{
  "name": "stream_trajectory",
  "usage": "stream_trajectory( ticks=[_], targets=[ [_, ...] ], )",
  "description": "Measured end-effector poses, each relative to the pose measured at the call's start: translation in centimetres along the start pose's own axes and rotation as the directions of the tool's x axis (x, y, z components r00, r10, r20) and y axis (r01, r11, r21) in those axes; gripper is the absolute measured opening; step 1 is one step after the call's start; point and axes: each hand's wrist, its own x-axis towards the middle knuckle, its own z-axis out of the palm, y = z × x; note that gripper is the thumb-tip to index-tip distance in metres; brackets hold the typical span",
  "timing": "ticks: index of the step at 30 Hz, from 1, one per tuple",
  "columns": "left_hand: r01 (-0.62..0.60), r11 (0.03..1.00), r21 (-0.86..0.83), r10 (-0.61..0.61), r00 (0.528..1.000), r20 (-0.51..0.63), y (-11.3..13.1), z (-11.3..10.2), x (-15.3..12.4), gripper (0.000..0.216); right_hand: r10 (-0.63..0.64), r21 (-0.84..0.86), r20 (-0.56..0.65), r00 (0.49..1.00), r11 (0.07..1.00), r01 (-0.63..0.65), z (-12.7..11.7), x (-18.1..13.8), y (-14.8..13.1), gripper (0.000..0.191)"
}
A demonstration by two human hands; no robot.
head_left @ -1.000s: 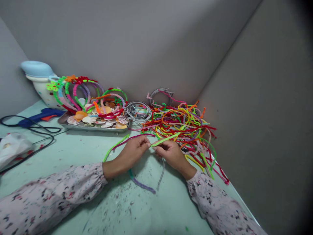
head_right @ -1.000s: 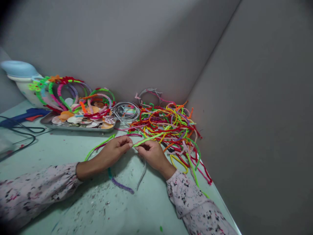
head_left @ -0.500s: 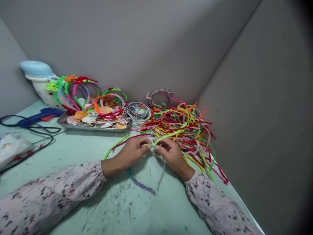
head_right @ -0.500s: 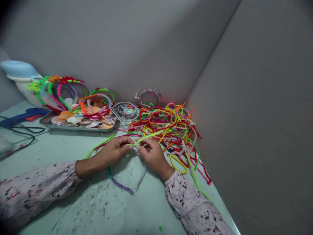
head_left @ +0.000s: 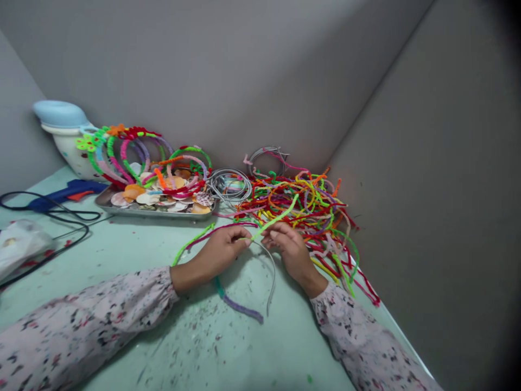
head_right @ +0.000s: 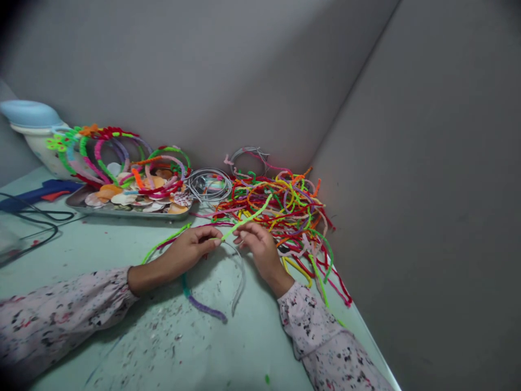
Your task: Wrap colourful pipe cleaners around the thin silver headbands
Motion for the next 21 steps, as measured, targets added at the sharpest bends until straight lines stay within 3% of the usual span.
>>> stream_trajectory(
  ticks=[4, 11, 21],
  targets=[
    [-0.001, 1.0, -0.008, 0.001, 1.0, 0.024, -0.3, 0.1, 0.1, 0.014, 0.023, -0.082, 0.156, 0.988, 0.997, -0.01, 1.1, -0.7, -0.5, 0.014],
    [-0.004, 0.998, -0.055, 0.003, 1.0, -0.01, -0.4, 0.2, 0.0, 0.011, -0.007, -0.18, 0.12, 0.993, 0.983, 0.029, 1.2, -0.5, 0.0, 0.009],
    [-0.059, 0.995, 0.077, 0.062, 0.997, -0.035, -0.2, 0.1, -0.2, 0.008, -0.016, -0.228, 0.086, 0.996, 0.973, 0.036, 1.5, -0.6, 0.3, 0.011]
  ],
)
